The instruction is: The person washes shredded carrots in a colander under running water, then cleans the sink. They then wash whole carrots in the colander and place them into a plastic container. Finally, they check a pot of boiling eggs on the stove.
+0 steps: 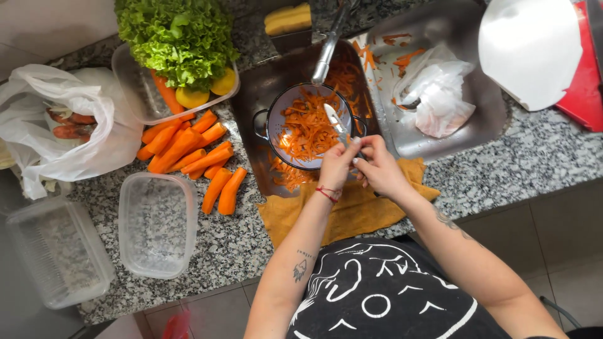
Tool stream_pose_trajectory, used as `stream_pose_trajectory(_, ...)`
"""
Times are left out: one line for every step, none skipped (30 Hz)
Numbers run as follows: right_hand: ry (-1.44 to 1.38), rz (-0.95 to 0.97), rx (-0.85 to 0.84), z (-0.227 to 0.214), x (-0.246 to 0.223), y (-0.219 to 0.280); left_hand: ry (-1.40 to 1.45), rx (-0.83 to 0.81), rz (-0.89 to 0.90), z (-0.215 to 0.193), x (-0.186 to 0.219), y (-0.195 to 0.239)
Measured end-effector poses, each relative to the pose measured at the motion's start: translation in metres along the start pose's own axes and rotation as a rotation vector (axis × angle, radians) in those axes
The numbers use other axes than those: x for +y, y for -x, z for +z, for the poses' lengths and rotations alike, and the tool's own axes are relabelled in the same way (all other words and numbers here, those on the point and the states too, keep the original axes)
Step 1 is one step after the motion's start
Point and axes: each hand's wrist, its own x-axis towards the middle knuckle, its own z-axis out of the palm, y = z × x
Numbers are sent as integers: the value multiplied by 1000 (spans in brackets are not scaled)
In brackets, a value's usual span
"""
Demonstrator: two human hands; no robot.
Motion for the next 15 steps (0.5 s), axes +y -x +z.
stream_pose_trajectory(-1,2,15,2,1,5,-3,-13,-9,-2,3,-8)
stream_pose_trajectory(15,-25,7,4,2,9,63,61,34,-4,6,-16)
stream_pose_trajectory(30,-56,3,5,3,12,125,131,77,-5,10,-26)
stream_pose_trajectory(28,-57,21,0,2,23,119,115,69,-1,31,-22)
stream_pose_trajectory(90,-56,-15,-4,1,32,112,167,97,1,53,-18)
stream_pose_trajectory(153,-54,-51,-8,0,41,105,220,126,4,76,-15)
stream_pose_trajectory(150,-56,-37,-19,-8,57,99,208,123,0,88,-15)
stream_pose_trajectory(265,-89,72,-30,-16,73,-385,321,209,-4,102,-16)
stream_pose_trajectory(381,-117,180,-40,-24,89,-870,425,295,-8,114,-16)
stream_pose_trajectory(378,-115,192,-61,-6,98,-875,413,296,-6,118,-13)
stream_pose_trajectory(576,-188,353,-83,12,106,-1493,317,167,-5,122,-11)
stream_pose_trajectory(774,-258,514,-104,30,115,-2102,185,14,-3,127,-10)
stream_pose_trajectory(776,-253,532,-121,50,118,-2106,170,28,-7,122,-21)
stream_pose_trajectory(908,-269,608,-138,70,122,-2092,157,49,-10,117,-34)
stream_pose_trajectory(1040,-279,675,-155,90,127,-2078,146,60,-16,111,-43)
